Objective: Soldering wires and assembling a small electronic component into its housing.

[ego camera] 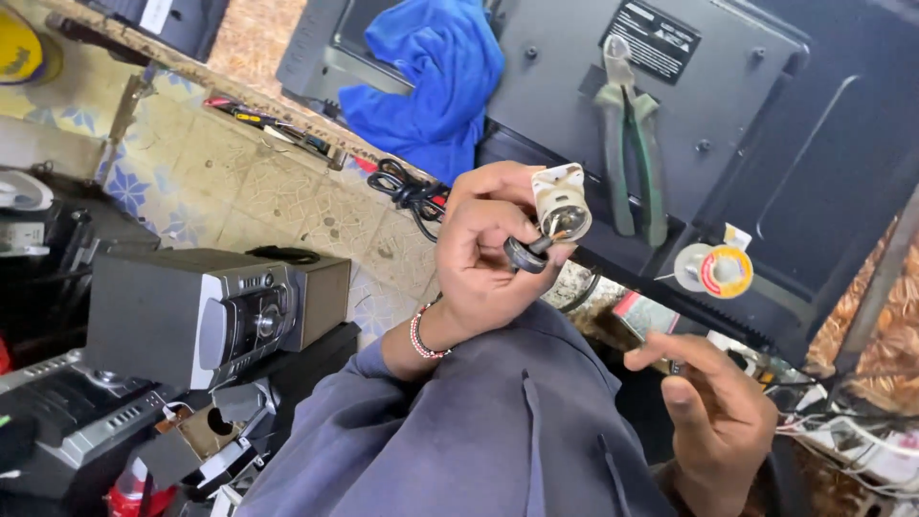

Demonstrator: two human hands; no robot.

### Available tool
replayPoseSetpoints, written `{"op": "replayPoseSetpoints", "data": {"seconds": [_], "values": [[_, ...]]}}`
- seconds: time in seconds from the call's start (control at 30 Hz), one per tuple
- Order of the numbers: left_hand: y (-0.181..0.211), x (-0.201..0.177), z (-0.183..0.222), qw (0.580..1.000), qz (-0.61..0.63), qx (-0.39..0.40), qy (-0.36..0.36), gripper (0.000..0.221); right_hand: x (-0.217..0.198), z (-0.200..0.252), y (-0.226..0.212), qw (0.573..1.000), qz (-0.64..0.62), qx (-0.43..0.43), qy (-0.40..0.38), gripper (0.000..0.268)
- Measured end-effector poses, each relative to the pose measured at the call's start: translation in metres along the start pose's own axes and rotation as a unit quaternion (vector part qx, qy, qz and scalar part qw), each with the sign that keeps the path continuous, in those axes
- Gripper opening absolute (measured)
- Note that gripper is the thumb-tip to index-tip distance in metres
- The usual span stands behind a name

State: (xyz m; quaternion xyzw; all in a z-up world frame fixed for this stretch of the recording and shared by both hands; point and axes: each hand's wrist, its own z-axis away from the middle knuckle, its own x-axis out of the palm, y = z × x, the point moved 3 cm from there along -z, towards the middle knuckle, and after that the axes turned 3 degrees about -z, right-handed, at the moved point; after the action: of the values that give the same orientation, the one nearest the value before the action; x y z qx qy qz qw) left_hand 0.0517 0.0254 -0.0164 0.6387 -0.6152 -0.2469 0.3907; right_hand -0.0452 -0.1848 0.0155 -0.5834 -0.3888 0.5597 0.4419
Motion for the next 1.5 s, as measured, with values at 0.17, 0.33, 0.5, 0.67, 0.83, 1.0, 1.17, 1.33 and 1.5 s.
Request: {"op": "replayPoseSetpoints", "data": {"seconds": [0.17,0.33,0.5,0.67,0.83,1.0,1.17,1.33,1.5], "values": [[-0.003,-0.011,-0.007,0.999,0.029,0.001,0.026,0.029,-0.001,0.002,0.023,1.0,-0.027,-0.002,0.015,0.042],[-0.008,-0.026,-0.011,0.997,-0.015,-0.016,0.075,0.025,-0.003,-0.002,0.027,1.0,0.026,0.013,-0.007,0.045],[-0.01,-0.04,-0.014,0.992,0.018,-0.053,0.113,0.025,-0.001,-0.006,0.034,0.998,0.02,0.059,-0.024,0.045],[-0.006,-0.048,-0.017,0.991,-0.017,-0.061,0.116,0.026,0.004,-0.01,0.033,0.996,0.035,0.068,-0.043,0.043],[-0.005,-0.051,-0.02,0.989,-0.065,-0.022,0.128,0.024,0.003,-0.011,0.037,0.997,0.038,0.054,-0.047,0.041],[-0.005,-0.055,-0.021,0.981,-0.131,-0.01,0.146,0.022,0.005,-0.012,0.035,0.996,0.047,0.056,-0.056,0.042],[-0.006,-0.057,-0.02,0.972,-0.166,-0.012,0.163,0.02,0.008,-0.012,0.037,0.995,0.01,0.061,-0.08,0.045],[-0.005,-0.059,-0.02,0.98,-0.083,-0.047,0.175,0.019,0.012,-0.013,0.035,0.994,0.008,0.06,-0.086,0.044],[-0.001,-0.062,-0.018,0.987,-0.03,-0.062,0.143,0.02,0.039,-0.043,-0.004,0.993,0.006,0.02,-0.113,0.04]]}}
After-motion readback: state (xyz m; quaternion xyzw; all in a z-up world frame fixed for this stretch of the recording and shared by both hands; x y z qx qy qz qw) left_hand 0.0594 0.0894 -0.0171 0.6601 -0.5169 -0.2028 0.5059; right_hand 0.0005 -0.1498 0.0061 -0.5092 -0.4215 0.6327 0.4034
